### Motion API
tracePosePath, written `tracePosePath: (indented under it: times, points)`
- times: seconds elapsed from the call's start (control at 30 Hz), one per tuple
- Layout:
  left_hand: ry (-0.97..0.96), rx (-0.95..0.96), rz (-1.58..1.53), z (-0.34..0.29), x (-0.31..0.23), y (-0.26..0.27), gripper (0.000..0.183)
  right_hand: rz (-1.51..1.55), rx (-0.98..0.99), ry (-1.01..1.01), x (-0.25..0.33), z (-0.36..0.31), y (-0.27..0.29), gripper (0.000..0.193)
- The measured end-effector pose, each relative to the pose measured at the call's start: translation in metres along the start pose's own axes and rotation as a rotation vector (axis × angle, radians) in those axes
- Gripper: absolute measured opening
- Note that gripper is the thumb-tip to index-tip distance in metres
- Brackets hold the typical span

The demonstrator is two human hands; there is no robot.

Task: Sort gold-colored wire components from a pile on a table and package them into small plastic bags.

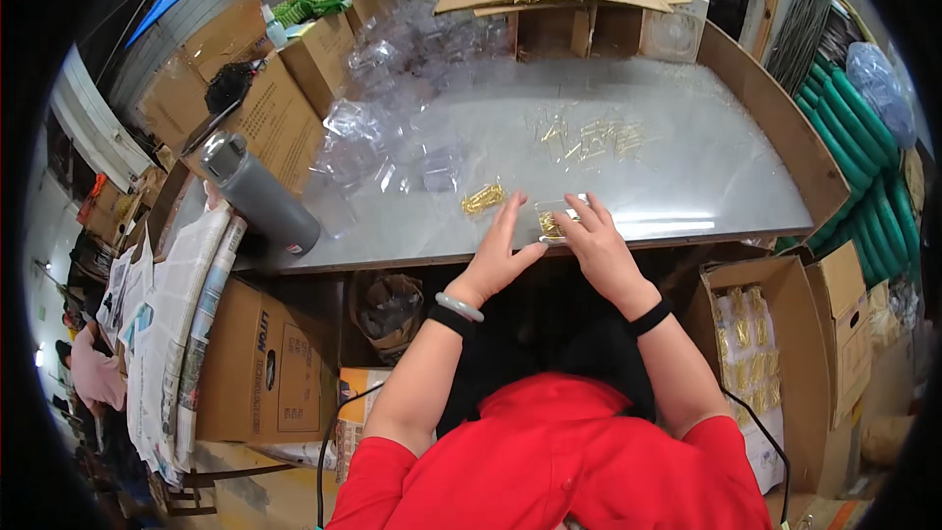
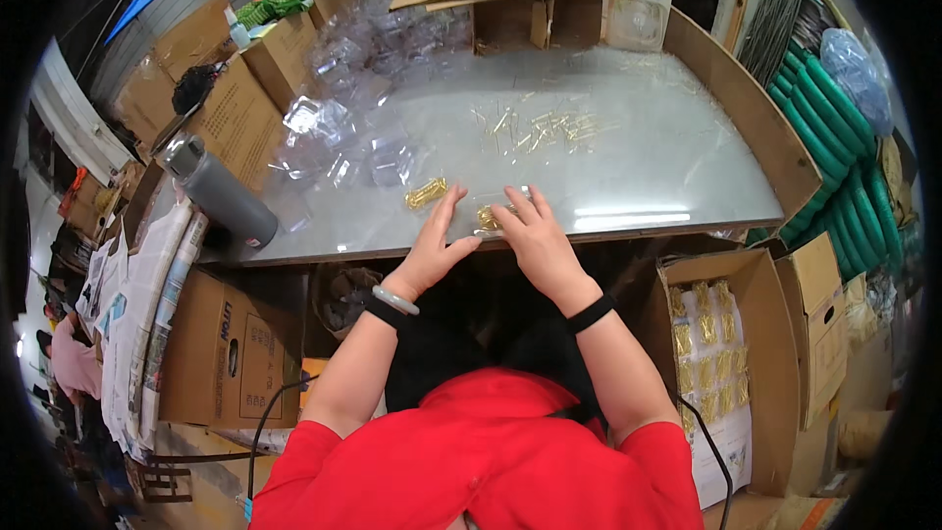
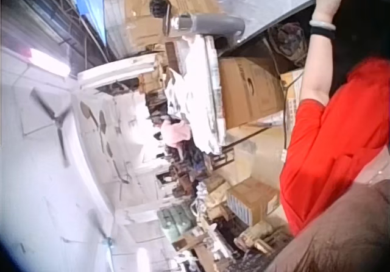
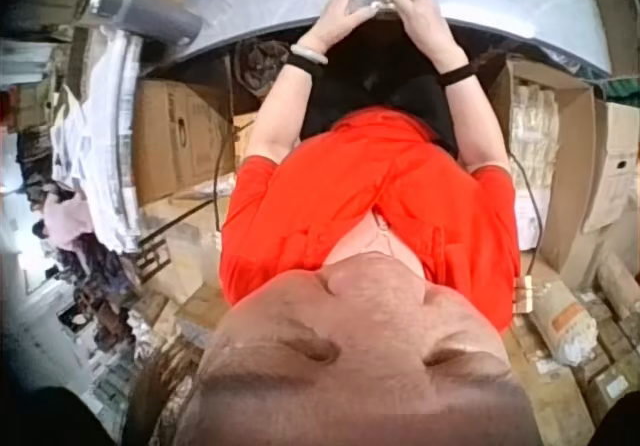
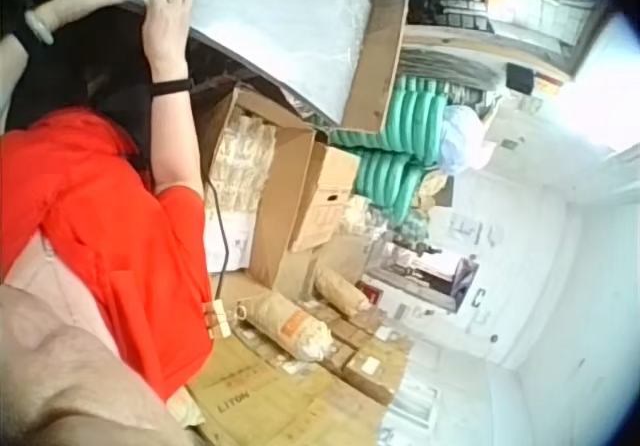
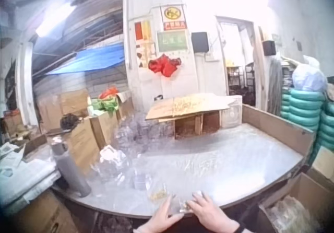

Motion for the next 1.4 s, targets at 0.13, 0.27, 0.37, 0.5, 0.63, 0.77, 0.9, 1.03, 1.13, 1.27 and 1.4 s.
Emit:
tracePosePath:
  times: [0.13, 0.27, 0.37, 0.5, 0.63, 0.77, 0.9, 1.03, 1.13, 1.27, 1.4]
  points:
    - [0.043, -0.112, -0.005, -0.013, 0.004, 0.000, 0.077, -0.089, -0.231, 0.014, 0.005, 0.003, 0.020, 0.043]
    - [-0.004, -0.079, 0.200, -0.011, -0.006, -0.003, 0.074, -0.105, 0.039, -0.115, -0.023, 0.005, -0.008, 0.042]
    - [-0.059, -0.033, 0.308, 0.000, -0.017, -0.006, 0.072, -0.078, 0.148, -0.081, -0.022, 0.016, -0.012, 0.055]
    - [-0.107, 0.013, 0.485, 0.004, -0.029, -0.010, 0.069, 0.021, 0.100, -0.094, -0.040, 0.041, 0.018, 0.065]
    - [-0.131, 0.024, 0.547, 0.009, -0.035, -0.023, 0.066, 0.054, 0.109, -0.436, -0.164, 0.054, 0.071, 0.071]
    - [-0.136, 0.014, 0.540, 0.014, -0.042, -0.023, 0.063, -0.045, 0.187, -0.734, -0.271, 0.056, 0.094, 0.088]
    - [-0.104, 0.014, 0.491, 0.014, -0.042, -0.019, 0.061, -0.136, 0.335, -0.789, -0.283, 0.094, 0.063, 0.096]
    - [-0.089, 0.033, 0.478, 0.016, -0.043, -0.018, 0.060, -0.132, 0.502, -0.399, -0.225, 0.120, 0.017, 0.087]
    - [-0.069, 0.038, 0.482, 0.018, -0.039, -0.020, 0.057, -0.131, 0.534, -0.183, -0.199, 0.105, 0.009, 0.068]
    - [-0.008, 0.082, 0.516, 0.029, -0.032, -0.026, 0.056, -0.047, 0.539, -0.145, -0.168, 0.076, 0.035, 0.052]
    - [0.037, 0.042, 0.501, 0.049, -0.027, -0.031, 0.064, -0.069, 0.569, -0.288, -0.158, 0.045, 0.066, 0.059]
Point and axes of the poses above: each hand's wrist, its own z-axis towards the middle knuckle, its own y-axis out of the back of the hand, x = y × z, the point moved 6 cm from there along z, towards the middle knuckle, and after that the axes turned 14 degrees about z, right-handed, at the moved point
